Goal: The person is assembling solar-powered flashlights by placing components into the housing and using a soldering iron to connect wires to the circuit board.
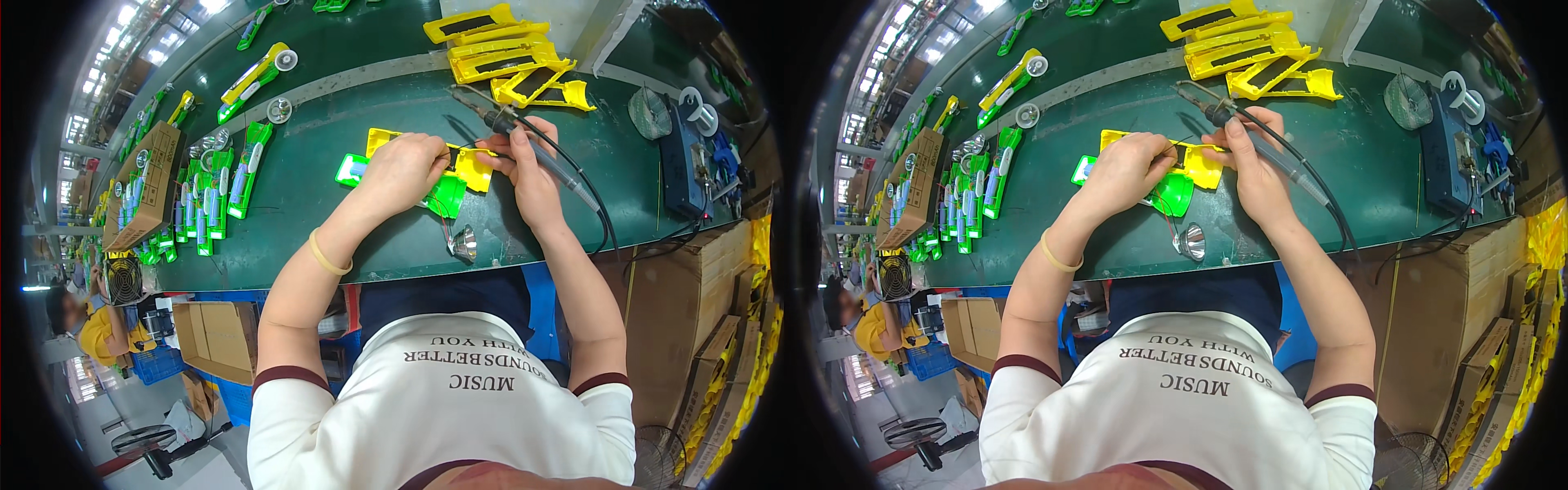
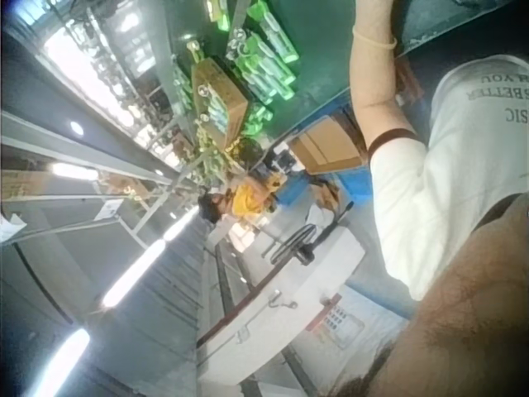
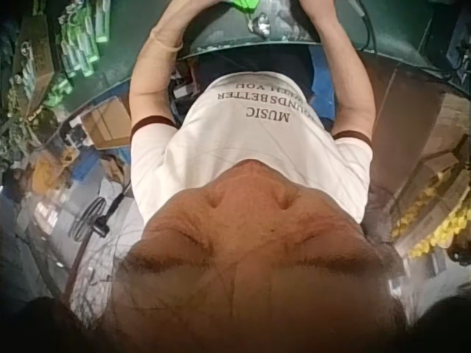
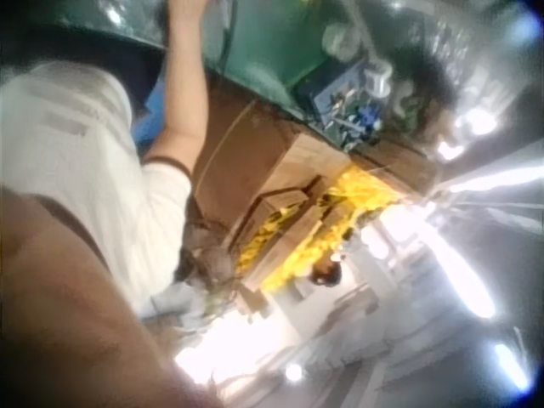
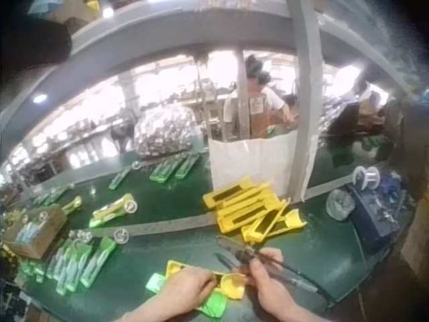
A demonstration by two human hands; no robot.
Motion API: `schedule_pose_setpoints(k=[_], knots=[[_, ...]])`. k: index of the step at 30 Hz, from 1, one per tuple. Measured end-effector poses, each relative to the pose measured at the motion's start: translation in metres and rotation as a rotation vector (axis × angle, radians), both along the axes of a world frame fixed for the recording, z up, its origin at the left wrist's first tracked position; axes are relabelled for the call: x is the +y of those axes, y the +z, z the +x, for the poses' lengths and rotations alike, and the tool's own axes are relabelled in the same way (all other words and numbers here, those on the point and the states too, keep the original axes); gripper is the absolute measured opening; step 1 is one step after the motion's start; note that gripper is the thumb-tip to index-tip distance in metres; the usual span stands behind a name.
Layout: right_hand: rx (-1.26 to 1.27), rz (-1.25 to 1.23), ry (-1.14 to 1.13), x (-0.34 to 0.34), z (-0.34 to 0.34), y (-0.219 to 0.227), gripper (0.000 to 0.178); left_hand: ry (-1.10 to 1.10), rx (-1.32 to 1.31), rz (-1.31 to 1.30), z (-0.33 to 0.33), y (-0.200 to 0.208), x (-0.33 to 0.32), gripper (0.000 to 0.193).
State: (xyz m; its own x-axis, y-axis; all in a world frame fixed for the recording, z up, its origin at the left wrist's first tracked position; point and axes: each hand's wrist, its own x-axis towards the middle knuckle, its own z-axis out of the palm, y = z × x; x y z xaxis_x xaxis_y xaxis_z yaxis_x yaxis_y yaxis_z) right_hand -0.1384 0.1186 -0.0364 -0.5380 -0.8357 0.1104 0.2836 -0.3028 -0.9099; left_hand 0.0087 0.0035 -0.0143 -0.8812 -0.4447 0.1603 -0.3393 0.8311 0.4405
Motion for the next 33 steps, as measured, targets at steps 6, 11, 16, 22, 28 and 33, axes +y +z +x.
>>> schedule_pose_setpoints(k=[6,11,16,22,28,33], knots=[[-0.017,-0.004,-0.035,0.017,-0.005,-0.005,0.034,-0.029,0.019,0.004,-0.006,-0.001,0.016,0.011],[0.011,-0.001,-0.048,0.019,-0.005,-0.005,0.034,-0.002,0.016,-0.007,-0.007,0.002,0.019,0.011],[0.018,0.005,-0.05,0.021,-0.004,-0.003,0.037,0.091,0.024,0.077,-0.008,0.005,0.024,0.014],[0.049,0.009,-0.063,0.021,-0.004,-0.005,0.033,0.209,0.194,0.141,0.013,0.037,0.026,0.021],[0.176,0.009,-0.179,0.025,-0.005,-0.006,0.027,0.213,0.687,1.409,0.034,0.042,0.024,0.014],[0.174,-0.076,-0.103,0.028,0.001,0.001,0.022,0.315,0.709,1.422,0.05,0.025,0.007,0.011]])
